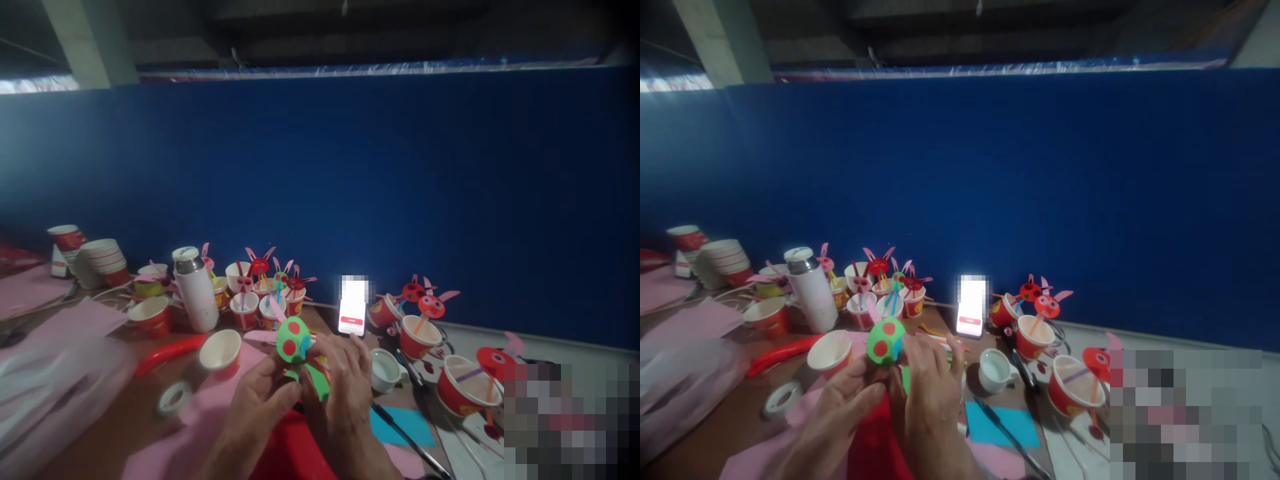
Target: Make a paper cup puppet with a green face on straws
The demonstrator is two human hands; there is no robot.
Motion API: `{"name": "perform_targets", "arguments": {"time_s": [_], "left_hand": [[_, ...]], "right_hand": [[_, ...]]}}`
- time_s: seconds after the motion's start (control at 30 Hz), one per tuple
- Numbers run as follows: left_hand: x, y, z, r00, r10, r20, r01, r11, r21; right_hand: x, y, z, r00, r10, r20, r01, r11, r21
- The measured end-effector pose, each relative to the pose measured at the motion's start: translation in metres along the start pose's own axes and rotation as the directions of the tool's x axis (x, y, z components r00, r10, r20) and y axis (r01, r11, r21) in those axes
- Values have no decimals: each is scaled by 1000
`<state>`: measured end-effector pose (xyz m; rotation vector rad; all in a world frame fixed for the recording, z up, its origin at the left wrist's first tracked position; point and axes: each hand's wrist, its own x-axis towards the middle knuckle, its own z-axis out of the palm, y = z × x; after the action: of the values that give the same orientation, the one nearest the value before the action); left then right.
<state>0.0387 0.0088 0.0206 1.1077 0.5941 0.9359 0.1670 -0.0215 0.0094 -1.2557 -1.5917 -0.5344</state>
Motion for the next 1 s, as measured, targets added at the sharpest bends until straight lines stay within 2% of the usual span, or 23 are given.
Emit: {"name": "perform_targets", "arguments": {"time_s": [0.07, 0.23, 0.43, 0.6, 0.77, 0.83, 0.9, 0.93, 1.0], "left_hand": [[2, 0, -4, 999, 47, -1, -47, 998, -41], [9, 3, -15, 976, 125, -178, -137, 989, -57], [11, 8, -14, 997, 76, 34, -74, 994, -78], [15, 2, -13, 997, 70, -8, -71, 991, -115], [18, 3, -14, 994, 95, -58, -102, 985, -138], [18, 5, -15, 993, 106, -43, -111, 985, -132], [16, 7, -17, 993, 120, -2, -119, 986, -113], [15, 8, -17, 992, 127, 17, -125, 987, -97], [14, 9, -18, 991, 129, 38, -126, 990, -60]], "right_hand": [[0, -3, 2, 1000, 4, 4, -4, 1000, -2], [-5, -8, 6, 994, 15, 111, -17, 1000, 19], [-10, -8, 7, 994, -14, 113, 10, 999, 41], [-8, -16, 1, 978, -28, 207, 9, 996, 93], [-10, -20, -3, 984, -50, 173, 19, 984, 179], [-9, -17, -5, 985, 0, 170, -45, 964, 261], [-5, -12, -8, 970, 147, 191, -209, 909, 360], [-2, -9, -9, 940, 256, 224, -329, 849, 414], [4, -4, -9, 818, 449, 360, -575, 635, 515]]}}
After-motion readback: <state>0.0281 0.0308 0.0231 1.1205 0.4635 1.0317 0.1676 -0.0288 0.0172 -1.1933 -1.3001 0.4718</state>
